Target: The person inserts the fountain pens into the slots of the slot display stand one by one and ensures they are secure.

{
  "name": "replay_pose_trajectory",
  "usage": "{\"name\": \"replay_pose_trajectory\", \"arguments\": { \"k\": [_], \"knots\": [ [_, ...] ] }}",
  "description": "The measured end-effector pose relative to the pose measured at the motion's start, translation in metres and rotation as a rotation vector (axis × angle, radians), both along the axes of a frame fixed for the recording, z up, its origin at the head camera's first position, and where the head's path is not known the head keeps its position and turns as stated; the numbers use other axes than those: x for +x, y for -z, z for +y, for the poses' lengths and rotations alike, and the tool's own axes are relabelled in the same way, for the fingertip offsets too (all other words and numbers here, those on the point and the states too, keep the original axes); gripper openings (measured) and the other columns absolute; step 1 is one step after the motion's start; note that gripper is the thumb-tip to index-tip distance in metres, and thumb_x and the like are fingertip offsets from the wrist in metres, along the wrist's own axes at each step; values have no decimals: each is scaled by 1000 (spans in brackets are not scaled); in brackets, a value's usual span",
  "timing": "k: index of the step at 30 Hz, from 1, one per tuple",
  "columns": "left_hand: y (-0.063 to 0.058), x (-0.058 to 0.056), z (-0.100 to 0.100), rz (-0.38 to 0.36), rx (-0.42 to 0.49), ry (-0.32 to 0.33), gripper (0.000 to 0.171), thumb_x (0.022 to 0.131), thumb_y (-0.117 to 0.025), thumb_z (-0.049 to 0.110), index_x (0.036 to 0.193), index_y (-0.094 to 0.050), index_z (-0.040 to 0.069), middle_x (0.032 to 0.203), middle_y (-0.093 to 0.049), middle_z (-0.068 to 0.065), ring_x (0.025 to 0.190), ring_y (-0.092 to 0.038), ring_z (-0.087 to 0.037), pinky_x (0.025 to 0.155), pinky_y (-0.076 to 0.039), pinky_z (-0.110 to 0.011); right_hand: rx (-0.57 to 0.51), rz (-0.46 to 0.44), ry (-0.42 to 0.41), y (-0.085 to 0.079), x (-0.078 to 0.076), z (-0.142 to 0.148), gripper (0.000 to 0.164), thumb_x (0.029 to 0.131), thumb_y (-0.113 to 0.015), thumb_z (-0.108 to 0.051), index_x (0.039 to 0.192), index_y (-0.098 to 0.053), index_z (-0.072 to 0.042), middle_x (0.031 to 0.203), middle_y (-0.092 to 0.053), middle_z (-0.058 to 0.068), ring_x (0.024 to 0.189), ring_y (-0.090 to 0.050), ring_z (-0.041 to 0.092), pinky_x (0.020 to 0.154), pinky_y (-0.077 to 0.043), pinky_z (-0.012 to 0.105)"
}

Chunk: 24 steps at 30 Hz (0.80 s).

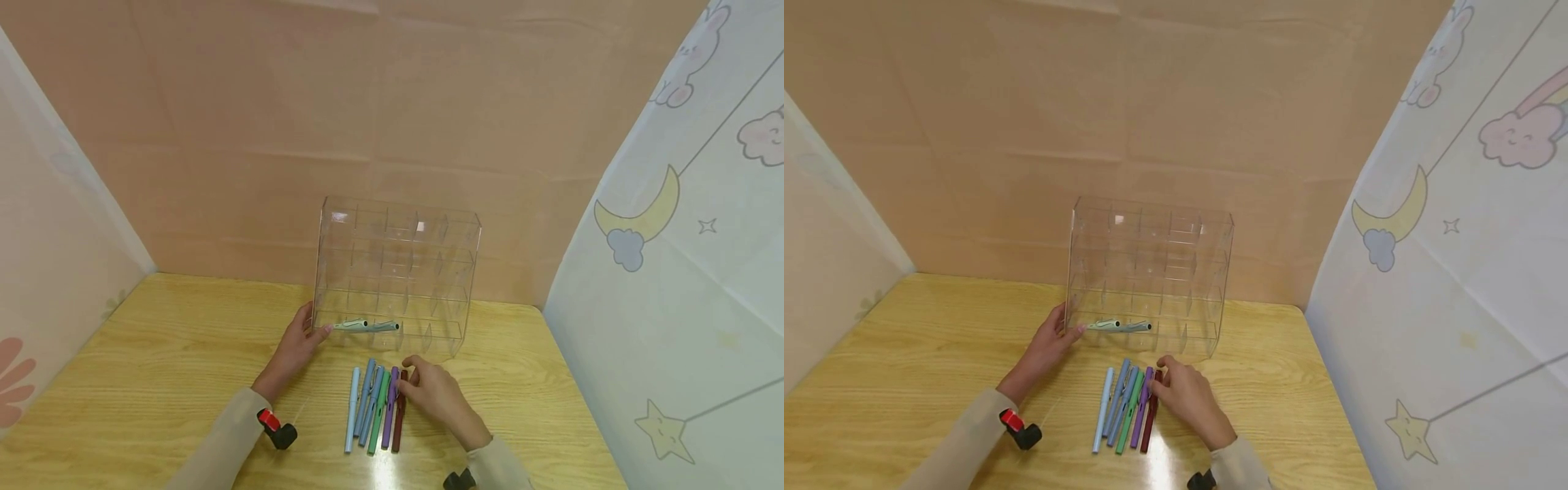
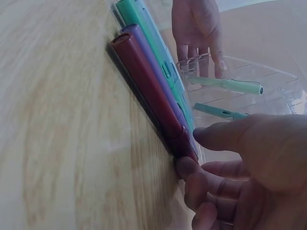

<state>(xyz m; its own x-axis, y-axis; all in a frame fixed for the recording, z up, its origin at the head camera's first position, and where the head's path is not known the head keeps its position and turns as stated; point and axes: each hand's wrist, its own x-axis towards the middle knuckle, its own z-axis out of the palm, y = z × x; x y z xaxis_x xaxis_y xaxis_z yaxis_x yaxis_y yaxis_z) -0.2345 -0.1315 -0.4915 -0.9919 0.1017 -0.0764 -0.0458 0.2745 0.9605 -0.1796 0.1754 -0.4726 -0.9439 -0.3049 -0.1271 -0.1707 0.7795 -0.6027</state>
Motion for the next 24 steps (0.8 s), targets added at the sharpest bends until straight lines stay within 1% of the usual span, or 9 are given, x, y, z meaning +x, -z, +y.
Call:
{"name": "replay_pose_trajectory", "arguments": {
  "k": [7, 15, 21, 24],
  "knots": [
    [0, 0, 0, -7, -2, -5, 78, 112, -58, 26, 170, -12, 2, 176, -17, -27, 163, -21, -50, 131, -28, -63, -1, 3, -6, 4, 0, 0, 40, 101, -74, -29, 132, -67, -5, 83, -73, -5, 65, -59, 5, 58, -47, 25],
    [0, 1, 1, 0, 5, -1, 78, 111, -60, 25, 169, -14, 1, 176, -19, -27, 163, -22, -51, 130, -29, -64, 4, -14, -12, 2, 1, -1, 39, 100, -74, -28, 130, -68, -5, 83, -73, -4, 66, -59, 7, 57, -47, 26],
    [-1, 1, 1, -1, 13, -5, 77, 111, -59, 24, 169, -14, 2, 176, -18, -27, 163, -21, -51, 131, -28, -63, 5, -20, -21, 0, 1, -1, 37, 100, -74, -28, 129, -68, -5, 83, -73, -2, 63, -57, 8, 55, -45, 26],
    [-1, 1, 1, 2, 10, -6, 77, 111, -59, 24, 169, -14, 2, 176, -18, -27, 163, -21, -51, 131, -28, -64, 16, -17, -23, 0, 1, -2, 35, 100, -73, -26, 128, -67, -6, 82, -71, -3, 62, -55, 8, 54, -43, 25]
  ]
}}
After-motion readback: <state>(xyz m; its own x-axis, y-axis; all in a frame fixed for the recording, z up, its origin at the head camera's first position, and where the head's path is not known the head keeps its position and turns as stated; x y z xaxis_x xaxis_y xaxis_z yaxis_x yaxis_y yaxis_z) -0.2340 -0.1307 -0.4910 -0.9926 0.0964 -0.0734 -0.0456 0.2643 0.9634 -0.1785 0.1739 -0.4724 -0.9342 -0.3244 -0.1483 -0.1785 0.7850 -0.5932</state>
